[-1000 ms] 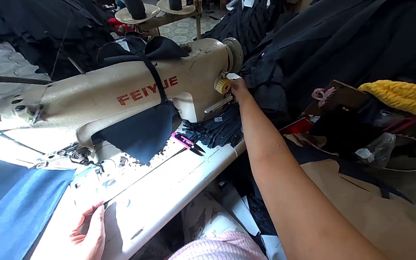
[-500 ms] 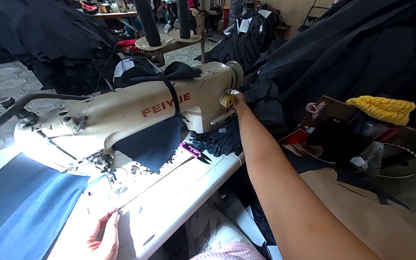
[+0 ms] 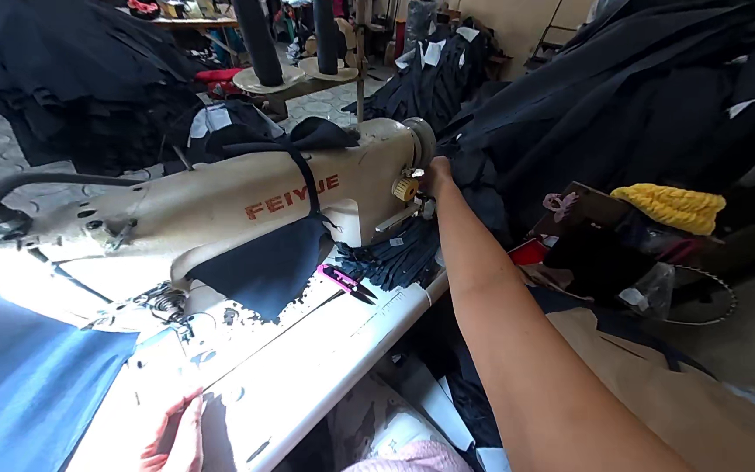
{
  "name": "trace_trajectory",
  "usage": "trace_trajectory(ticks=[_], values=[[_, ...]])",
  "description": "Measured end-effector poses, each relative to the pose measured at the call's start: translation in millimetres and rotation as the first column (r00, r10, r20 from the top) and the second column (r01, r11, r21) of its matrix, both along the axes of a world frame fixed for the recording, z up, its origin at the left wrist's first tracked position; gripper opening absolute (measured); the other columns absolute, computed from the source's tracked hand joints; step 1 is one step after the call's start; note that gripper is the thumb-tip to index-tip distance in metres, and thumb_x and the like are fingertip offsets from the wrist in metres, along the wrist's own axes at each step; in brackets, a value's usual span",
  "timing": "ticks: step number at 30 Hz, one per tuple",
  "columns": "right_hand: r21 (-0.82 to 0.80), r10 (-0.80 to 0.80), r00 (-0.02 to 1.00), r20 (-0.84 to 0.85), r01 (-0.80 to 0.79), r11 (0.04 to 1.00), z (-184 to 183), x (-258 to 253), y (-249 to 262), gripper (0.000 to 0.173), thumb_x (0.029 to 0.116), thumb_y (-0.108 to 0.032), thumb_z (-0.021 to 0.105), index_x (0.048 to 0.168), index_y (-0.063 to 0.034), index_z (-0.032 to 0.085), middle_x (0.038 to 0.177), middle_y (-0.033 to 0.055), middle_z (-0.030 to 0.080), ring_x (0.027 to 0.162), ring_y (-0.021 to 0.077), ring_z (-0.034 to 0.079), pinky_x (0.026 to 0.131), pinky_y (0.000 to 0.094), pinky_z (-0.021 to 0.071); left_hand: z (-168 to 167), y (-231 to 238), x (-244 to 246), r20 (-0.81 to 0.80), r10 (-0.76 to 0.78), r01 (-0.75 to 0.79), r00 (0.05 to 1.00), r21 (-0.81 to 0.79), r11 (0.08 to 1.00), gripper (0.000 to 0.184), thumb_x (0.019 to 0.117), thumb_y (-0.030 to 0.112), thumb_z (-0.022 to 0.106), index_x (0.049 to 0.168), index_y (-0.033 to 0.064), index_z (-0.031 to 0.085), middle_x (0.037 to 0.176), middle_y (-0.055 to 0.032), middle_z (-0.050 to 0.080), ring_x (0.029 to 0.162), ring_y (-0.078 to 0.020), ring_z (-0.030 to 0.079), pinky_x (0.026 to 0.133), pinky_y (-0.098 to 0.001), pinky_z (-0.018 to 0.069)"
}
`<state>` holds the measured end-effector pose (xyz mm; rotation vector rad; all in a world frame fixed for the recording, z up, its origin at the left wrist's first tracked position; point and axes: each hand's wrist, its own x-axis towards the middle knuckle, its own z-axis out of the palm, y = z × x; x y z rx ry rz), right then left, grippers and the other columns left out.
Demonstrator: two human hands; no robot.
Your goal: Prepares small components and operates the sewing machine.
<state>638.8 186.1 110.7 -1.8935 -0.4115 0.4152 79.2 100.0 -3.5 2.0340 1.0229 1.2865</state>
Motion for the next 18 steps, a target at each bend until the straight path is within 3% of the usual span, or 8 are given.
trace_trajectory(ticks=[2, 5, 8, 10, 12, 15, 18], values=[[0.075, -0.031, 0.998, 0.063, 0.026, 0.997, 4.8, -4.9, -6.5, 0.032, 0.1045, -0.016, 0.051, 0.122, 0.0080, 0.062, 0.120, 0.0259, 0.064, 0.107, 0.0351, 0.065, 0.091, 0.0517, 0.0530, 0.2, 0.1, -2.4, -0.011, 0.047, -0.046, 0.999, 0.025, 0.999, 0.023, 0.0998, 0.008, 0.055, 0.105, -0.0101, 0.068, 0.101, -0.0084, 0.071, 0.093, 0.0068, 0.061, 0.086, -0.0106, 0.0494], [0.111, 0.010, 0.982, 0.189, -0.032, 0.993, 17.4, -15.8, -27.6, 0.036, 0.1080, -0.016, 0.039, 0.123, 0.0072, 0.062, 0.110, 0.0228, 0.065, 0.094, 0.0300, 0.066, 0.084, 0.0477, 0.0546, 9.9, -4.9, 0.9, 0.013, 0.083, -0.083, 0.996, 0.057, 0.995, 0.024, 0.1006, 0.010, 0.055, 0.107, -0.0092, 0.069, 0.103, -0.0084, 0.071, 0.094, 0.0054, 0.063, 0.087, -0.0108, 0.0512], [0.071, 0.065, 0.955, 0.289, -0.089, 0.993, 32.2, -30.0, -64.1, 0.040, 0.1089, -0.018, 0.035, 0.132, 0.0047, 0.058, 0.119, 0.0229, 0.064, 0.099, 0.0282, 0.067, 0.087, 0.0457, 0.0559, 12.6, -6.1, 1.0, 0.017, 0.035, -0.038, 0.999, 0.162, 0.986, 0.023, 0.1007, 0.007, 0.056, 0.107, -0.0117, 0.069, 0.106, -0.0150, 0.072, 0.100, -0.0016, 0.066, 0.094, -0.0168, 0.0516], [0.031, 0.100, 0.916, 0.388, -0.122, 0.992, 36.7, -44.9, -97.9, 0.043, 0.1092, -0.021, 0.032, 0.132, 0.0043, 0.058, 0.119, 0.0227, 0.064, 0.100, 0.0273, 0.067, 0.087, 0.0441, 0.0562, 20.2, -9.3, 5.3, -0.104, 0.008, 0.014, 0.994, 0.209, 0.978, 0.023, 0.1009, 0.009, 0.058, 0.109, -0.0087, 0.071, 0.109, -0.0176, 0.072, 0.106, -0.0089, 0.067, 0.099, -0.0240, 0.0520], [-0.019, 0.145, 0.852, 0.502, -0.157, 0.987, 34.2, -69.6, -138.5, 0.045, 0.1106, -0.022, 0.030, 0.131, 0.0055, 0.058, 0.119, 0.0238, 0.064, 0.099, 0.0268, 0.068, 0.087, 0.0432, 0.0568, 34.3, -9.5, 24.5, -0.261, -0.061, 0.124, 0.963, 0.234, 0.964, 0.023, 0.1014, 0.012, 0.058, 0.106, -0.0048, 0.074, 0.108, -0.0178, 0.072, 0.104, -0.0183, 0.070, 0.096, -0.0343, 0.0552], [-0.115, 0.242, 0.724, 0.646, -0.221, 0.968, 10.9, -119.5, -196.0, 0.043, 0.1113, -0.018, 0.029, 0.128, 0.0085, 0.058, 0.118, 0.0278, 0.064, 0.101, 0.0324, 0.068, 0.090, 0.0473, 0.0561, 54.6, 1.4, 73.9, -0.466, -0.243, 0.381, 0.850, 0.228, 0.896, 0.024, 0.0980, 0.004, 0.053, 0.104, -0.0032, 0.075, 0.112, -0.0179, 0.073, 0.106, -0.0310, 0.070, 0.093, -0.0486, 0.0555], [-0.195, 0.357, 0.572, 0.738, -0.326, 0.925, -37.1, -181.2, -240.5, 0.030, 0.1072, -0.006, 0.040, 0.124, 0.0102, 0.059, 0.117, 0.0283, 0.062, 0.101, 0.0373, 0.067, 0.089, 0.0504, 0.0570, 52.0, 30.0, 128.5, -0.558, -0.377, 0.581, 0.739, 0.244, 0.777, 0.029, 0.0931, -0.008, 0.049, 0.109, -0.0064, 0.073, 0.121, -0.0234, 0.070, 0.116, -0.0397, 0.067, 0.100, -0.0514, 0.0531]])
